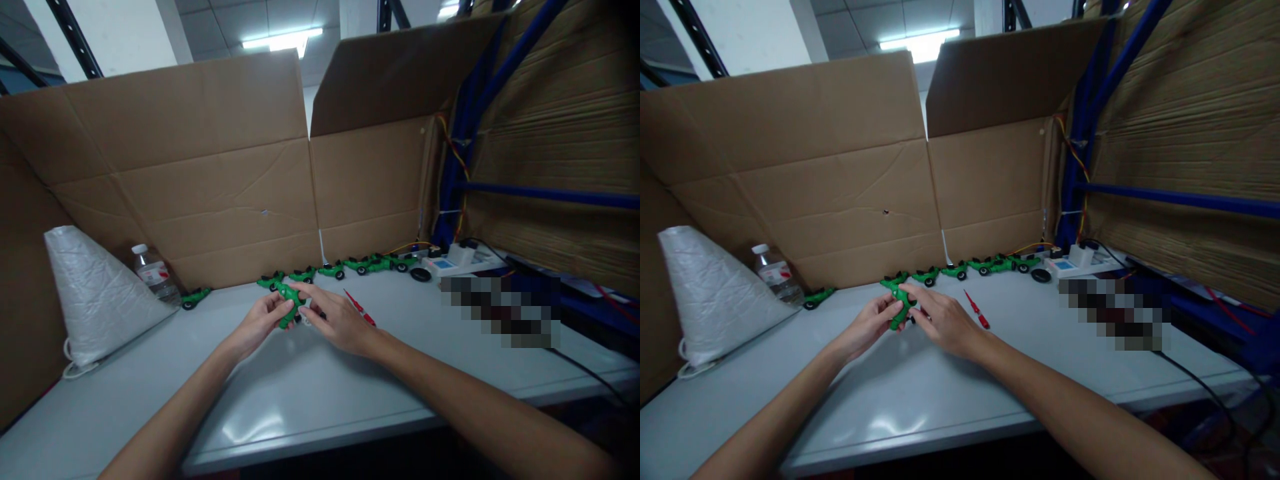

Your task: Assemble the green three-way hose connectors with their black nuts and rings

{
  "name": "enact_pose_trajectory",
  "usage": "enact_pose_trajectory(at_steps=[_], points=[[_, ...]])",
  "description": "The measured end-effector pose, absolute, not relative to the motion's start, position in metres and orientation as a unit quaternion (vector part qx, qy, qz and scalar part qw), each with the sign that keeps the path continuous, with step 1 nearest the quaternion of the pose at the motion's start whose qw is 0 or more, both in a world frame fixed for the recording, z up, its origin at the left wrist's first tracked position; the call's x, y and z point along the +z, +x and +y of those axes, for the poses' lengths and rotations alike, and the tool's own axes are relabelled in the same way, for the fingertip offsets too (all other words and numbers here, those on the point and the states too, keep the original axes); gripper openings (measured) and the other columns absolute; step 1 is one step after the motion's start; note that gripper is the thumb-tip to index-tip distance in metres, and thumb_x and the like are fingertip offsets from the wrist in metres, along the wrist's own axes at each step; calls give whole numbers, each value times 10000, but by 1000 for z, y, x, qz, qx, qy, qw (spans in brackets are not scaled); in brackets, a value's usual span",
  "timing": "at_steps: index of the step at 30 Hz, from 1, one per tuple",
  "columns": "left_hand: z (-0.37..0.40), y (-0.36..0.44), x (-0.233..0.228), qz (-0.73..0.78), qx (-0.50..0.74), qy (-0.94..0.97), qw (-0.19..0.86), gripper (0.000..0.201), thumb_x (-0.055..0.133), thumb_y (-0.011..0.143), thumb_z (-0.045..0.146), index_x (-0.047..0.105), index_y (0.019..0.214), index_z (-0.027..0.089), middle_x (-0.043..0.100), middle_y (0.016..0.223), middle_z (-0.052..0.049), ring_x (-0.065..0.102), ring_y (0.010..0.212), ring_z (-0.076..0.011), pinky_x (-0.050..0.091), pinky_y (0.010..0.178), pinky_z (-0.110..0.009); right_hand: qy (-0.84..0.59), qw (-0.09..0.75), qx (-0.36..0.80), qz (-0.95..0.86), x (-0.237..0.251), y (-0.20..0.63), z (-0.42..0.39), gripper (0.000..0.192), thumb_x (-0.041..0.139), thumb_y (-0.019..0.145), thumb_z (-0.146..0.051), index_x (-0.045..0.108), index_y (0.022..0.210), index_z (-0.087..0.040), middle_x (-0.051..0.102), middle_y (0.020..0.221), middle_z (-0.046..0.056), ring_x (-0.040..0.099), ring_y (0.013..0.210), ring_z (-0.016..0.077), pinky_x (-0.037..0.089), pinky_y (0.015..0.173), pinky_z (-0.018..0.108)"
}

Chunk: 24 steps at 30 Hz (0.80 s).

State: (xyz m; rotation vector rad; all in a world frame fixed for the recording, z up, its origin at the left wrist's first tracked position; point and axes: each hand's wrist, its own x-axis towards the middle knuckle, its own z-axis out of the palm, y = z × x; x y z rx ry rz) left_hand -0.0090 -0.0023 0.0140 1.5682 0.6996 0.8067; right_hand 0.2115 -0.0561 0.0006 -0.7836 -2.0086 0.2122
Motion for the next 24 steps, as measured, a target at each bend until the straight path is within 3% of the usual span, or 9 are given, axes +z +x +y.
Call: enact_pose_trajectory(at_steps=[8,16,20,24], points=[[-6,-5,19,285,377,667,576,450,768,898,506,669,1166,157,657,948,-54,603,769,-154,455,688,-265,-348,502,183,-770,4,209,-55,501,580,996,-206,485,1484,-271,740,1155,57,655,752,151,520,737,288],[-6,-4,20,307,395,695,517,389,752,911,512,620,1005,159,642,850,-25,633,760,-159,488,686,-273,-323,546,317,-705,-2,207,-46,383,625,972,-300,585,1349,-242,694,1117,63,629,660,111,535,635,258],[-3,-6,19,315,391,712,490,401,764,897,520,585,962,167,658,827,-25,666,772,-175,506,693,-278,-293,549,392,-677,-2,207,-43,454,617,969,-324,526,1407,-244,686,1126,66,634,624,102,541,599,255],[-1,-7,18,321,383,703,507,425,769,887,533,607,1003,158,689,875,-42,697,790,-190,520,691,-284,-310,524,377,-698,-1,208,-46,557,615,966,-313,461,1496,-242,682,1245,103,664,631,100,550,632,267]])
